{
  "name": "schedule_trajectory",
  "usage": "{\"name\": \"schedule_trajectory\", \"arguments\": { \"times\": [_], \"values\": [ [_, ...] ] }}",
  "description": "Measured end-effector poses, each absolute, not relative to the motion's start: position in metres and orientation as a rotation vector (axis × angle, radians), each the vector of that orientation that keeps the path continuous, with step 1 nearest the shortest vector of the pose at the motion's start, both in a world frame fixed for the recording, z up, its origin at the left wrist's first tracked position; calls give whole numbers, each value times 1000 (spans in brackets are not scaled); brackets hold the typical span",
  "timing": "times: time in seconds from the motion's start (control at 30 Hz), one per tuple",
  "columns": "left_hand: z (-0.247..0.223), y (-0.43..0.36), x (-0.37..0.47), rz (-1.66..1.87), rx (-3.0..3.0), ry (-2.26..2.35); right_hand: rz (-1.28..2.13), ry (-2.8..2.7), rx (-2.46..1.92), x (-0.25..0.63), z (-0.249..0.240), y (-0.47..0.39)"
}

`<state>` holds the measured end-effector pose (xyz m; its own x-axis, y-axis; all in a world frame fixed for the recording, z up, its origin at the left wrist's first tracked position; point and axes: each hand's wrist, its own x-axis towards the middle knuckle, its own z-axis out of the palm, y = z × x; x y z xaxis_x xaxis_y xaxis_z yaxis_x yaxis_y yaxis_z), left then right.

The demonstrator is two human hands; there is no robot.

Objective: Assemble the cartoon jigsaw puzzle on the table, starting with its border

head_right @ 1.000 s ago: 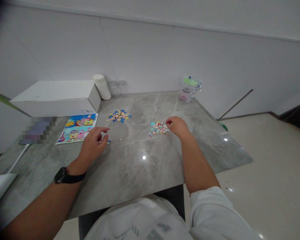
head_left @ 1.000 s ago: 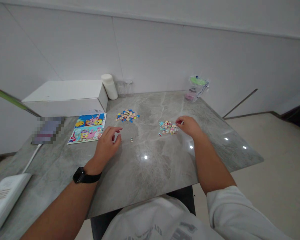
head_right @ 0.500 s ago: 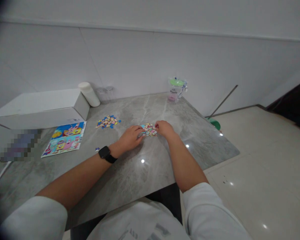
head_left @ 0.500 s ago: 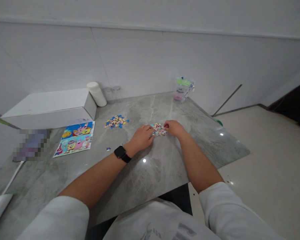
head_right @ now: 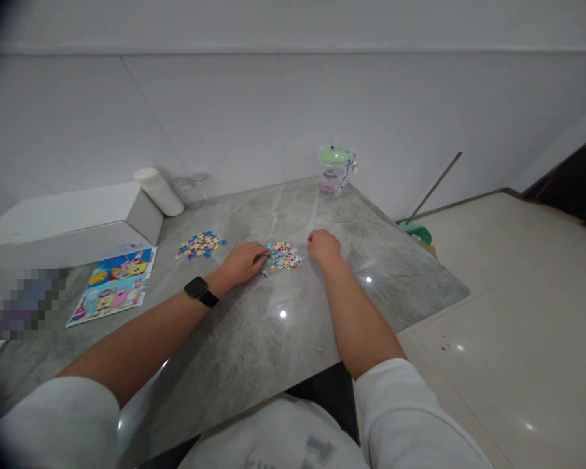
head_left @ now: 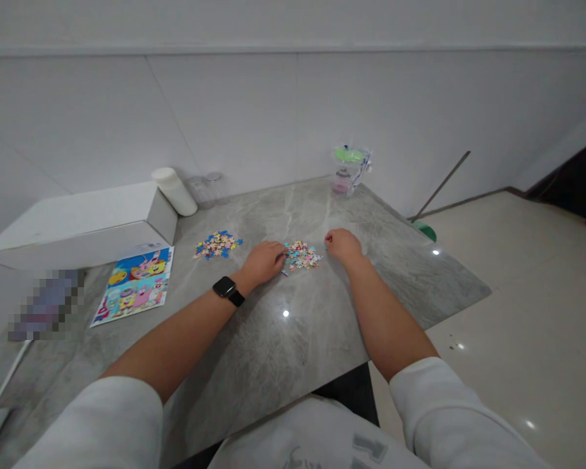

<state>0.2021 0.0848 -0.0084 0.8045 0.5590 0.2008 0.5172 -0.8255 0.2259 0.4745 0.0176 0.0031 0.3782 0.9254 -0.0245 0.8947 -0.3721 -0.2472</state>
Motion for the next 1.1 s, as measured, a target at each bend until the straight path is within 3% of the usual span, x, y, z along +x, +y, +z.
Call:
{"name": "schedule_trajectory", "arguments": {
  "times": [0.3,0.63,0.83,1.1],
  "values": [
    [-12,105,220,374,2730,1077,303,-1951,-2202,453,4,19],
    [-3,115,207,386,2753,1206,400,-1874,-2042,465,3,21],
    [-2,112,192,219,2859,1204,102,-1714,-2244,470,2,20],
    [4,101,207,342,2846,1176,177,-1850,-2270,454,1,22]
  ]
}}
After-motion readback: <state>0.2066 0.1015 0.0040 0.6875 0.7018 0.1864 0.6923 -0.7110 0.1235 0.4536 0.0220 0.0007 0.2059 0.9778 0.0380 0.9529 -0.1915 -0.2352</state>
